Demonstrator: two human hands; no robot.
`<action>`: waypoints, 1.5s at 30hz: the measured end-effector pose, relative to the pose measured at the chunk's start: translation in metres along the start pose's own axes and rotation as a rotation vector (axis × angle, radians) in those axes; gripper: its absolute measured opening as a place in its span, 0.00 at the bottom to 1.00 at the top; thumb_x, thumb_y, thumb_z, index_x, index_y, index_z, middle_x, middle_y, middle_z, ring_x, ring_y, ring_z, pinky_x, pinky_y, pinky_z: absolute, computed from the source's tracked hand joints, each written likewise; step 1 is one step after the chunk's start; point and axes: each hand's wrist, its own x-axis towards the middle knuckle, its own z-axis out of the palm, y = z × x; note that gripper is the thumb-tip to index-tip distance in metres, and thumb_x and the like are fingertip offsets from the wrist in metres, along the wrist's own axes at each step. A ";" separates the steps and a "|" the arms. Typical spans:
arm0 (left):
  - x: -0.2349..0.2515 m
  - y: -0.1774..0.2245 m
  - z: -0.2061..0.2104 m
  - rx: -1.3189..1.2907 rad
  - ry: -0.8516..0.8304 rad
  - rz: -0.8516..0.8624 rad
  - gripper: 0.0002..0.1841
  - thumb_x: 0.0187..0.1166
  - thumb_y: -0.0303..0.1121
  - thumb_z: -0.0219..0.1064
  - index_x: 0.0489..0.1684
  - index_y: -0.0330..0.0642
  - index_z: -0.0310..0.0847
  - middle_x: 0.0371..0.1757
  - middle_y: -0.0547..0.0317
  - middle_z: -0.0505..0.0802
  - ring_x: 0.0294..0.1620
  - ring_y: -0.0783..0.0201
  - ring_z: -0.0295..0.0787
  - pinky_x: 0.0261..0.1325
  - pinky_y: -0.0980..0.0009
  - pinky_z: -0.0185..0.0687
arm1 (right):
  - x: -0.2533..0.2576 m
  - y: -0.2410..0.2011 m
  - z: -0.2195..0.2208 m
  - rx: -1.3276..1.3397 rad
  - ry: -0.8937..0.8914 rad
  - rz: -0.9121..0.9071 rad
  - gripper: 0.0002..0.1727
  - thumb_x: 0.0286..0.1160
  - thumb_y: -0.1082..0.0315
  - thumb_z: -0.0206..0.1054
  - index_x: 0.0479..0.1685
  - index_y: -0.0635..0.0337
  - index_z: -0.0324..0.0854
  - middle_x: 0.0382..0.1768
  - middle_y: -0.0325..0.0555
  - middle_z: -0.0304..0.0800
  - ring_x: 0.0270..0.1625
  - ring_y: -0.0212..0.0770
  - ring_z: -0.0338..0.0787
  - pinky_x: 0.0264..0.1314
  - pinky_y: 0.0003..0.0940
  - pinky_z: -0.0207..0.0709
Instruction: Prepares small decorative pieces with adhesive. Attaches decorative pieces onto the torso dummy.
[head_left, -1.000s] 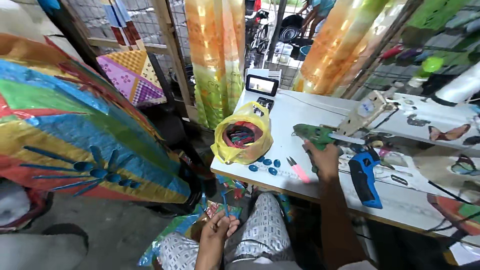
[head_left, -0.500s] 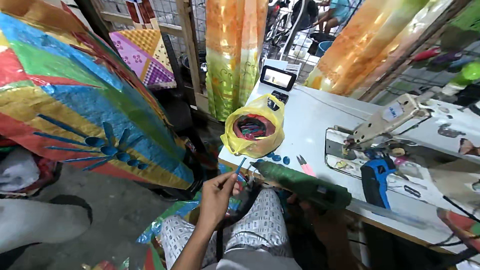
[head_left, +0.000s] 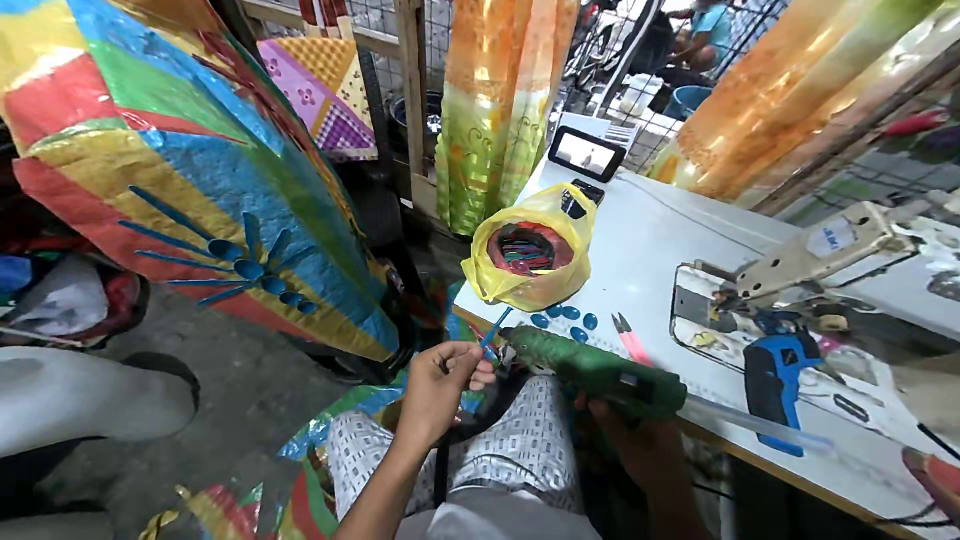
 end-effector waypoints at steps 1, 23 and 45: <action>0.000 0.001 0.000 0.000 0.004 -0.002 0.07 0.86 0.24 0.62 0.45 0.30 0.85 0.31 0.59 0.96 0.30 0.70 0.95 0.40 0.75 0.93 | 0.000 0.000 0.000 0.000 0.002 -0.001 0.22 0.73 0.47 0.73 0.50 0.57 0.85 0.37 0.24 0.94 0.41 0.17 0.91 0.48 0.18 0.87; 0.001 -0.004 0.001 0.027 0.003 0.074 0.07 0.85 0.24 0.62 0.47 0.30 0.87 0.31 0.61 0.95 0.30 0.72 0.94 0.40 0.77 0.92 | -0.002 -0.012 0.000 -0.051 -0.040 0.005 0.22 0.69 0.54 0.76 0.52 0.62 0.85 0.40 0.23 0.93 0.44 0.10 0.88 0.51 0.12 0.84; 0.000 -0.004 0.000 0.035 0.010 0.046 0.06 0.84 0.24 0.65 0.43 0.32 0.88 0.28 0.63 0.94 0.27 0.73 0.93 0.37 0.78 0.91 | 0.006 -0.012 -0.001 -0.097 0.082 0.003 0.23 0.70 0.55 0.74 0.50 0.68 0.83 0.37 0.26 0.93 0.40 0.11 0.88 0.47 0.13 0.84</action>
